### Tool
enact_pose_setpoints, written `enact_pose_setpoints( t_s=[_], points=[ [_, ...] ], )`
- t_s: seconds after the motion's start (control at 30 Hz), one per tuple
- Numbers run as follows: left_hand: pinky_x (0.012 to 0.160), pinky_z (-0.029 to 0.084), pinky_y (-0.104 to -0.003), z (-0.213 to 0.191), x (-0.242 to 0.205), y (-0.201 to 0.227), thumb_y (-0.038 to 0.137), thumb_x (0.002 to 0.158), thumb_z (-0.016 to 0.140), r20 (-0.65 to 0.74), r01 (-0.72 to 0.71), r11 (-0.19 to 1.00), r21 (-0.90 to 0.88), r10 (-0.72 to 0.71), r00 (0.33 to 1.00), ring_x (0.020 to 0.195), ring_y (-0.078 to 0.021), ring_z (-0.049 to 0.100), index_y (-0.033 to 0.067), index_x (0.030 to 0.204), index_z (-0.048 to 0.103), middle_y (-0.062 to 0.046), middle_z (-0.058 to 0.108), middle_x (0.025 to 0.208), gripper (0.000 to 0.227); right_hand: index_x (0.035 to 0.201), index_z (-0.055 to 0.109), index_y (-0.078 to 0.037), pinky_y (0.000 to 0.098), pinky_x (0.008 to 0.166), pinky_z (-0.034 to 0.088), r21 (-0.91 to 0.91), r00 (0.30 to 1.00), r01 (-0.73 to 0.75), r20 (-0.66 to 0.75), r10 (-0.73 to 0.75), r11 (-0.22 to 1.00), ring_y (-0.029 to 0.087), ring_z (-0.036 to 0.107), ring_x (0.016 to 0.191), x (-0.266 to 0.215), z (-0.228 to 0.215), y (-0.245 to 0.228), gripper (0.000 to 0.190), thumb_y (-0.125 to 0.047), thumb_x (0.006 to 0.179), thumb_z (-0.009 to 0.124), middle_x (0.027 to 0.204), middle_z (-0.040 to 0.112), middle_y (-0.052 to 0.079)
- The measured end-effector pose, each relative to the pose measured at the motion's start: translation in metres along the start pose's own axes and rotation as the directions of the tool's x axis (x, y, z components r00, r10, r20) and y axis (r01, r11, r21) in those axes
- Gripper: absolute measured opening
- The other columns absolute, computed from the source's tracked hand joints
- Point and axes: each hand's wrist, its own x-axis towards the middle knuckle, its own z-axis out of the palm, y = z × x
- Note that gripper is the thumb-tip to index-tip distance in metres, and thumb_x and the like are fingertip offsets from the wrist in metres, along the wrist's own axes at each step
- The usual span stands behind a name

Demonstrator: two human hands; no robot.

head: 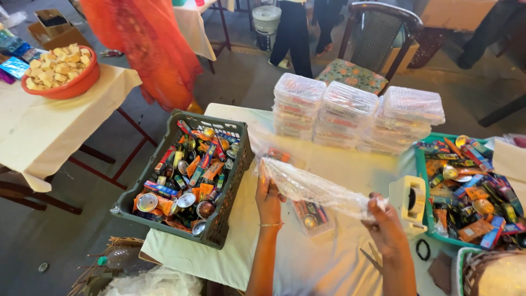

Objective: The recorder is seen packing individual items into small plastic bags and then placing them into larger containers.

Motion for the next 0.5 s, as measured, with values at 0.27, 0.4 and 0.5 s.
enact_pose_setpoints(
  t_s=[0.27, 0.4, 0.5],
  points=[
    [0.055, 0.042, -0.023, -0.022, 0.024, -0.041, 0.013, 0.107, 0.055, 0.061, -0.143, 0.955, 0.261, 0.131, 0.989, 0.069, -0.0051, 0.047, 0.0090, 0.138, 0.062, 0.002, 0.059, 0.085, 0.031, 0.112, 0.061, -0.008, 0.0235, 0.068, 0.046, -0.085, 0.941, 0.333, -0.039, -0.337, 0.939, 0.007, 0.055, 0.078, -0.005, -0.009, -0.029, 0.032, -0.017, 0.089, 0.083, 0.094, 0.060, -0.002],
    [0.059, 0.034, -0.020, -0.015, 0.014, 0.006, 0.013, 0.105, 0.056, 0.162, -0.002, 0.998, 0.070, -0.010, 0.987, 0.067, -0.0047, 0.040, 0.0145, 0.143, 0.064, 0.005, 0.052, 0.079, 0.038, 0.116, 0.064, -0.006, 0.0217, 0.080, 0.047, -0.192, 0.885, 0.461, 0.029, -0.465, 0.866, 0.006, 0.059, 0.090, -0.016, -0.012, -0.038, 0.031, -0.006, 0.089, 0.079, 0.102, 0.064, -0.002],
    [0.078, 0.043, -0.020, -0.036, 0.016, -0.006, 0.005, 0.099, 0.059, 0.239, 0.019, 0.998, -0.060, -0.004, 0.971, 0.084, -0.0034, 0.050, 0.0080, 0.134, 0.071, 0.008, 0.056, 0.094, 0.038, 0.116, 0.064, -0.008, 0.0252, 0.089, 0.049, -0.174, 0.886, 0.463, 0.095, -0.453, 0.869, 0.011, 0.062, 0.103, -0.029, 0.001, -0.047, 0.035, 0.001, 0.084, 0.077, 0.112, 0.064, 0.002]
  ],
)
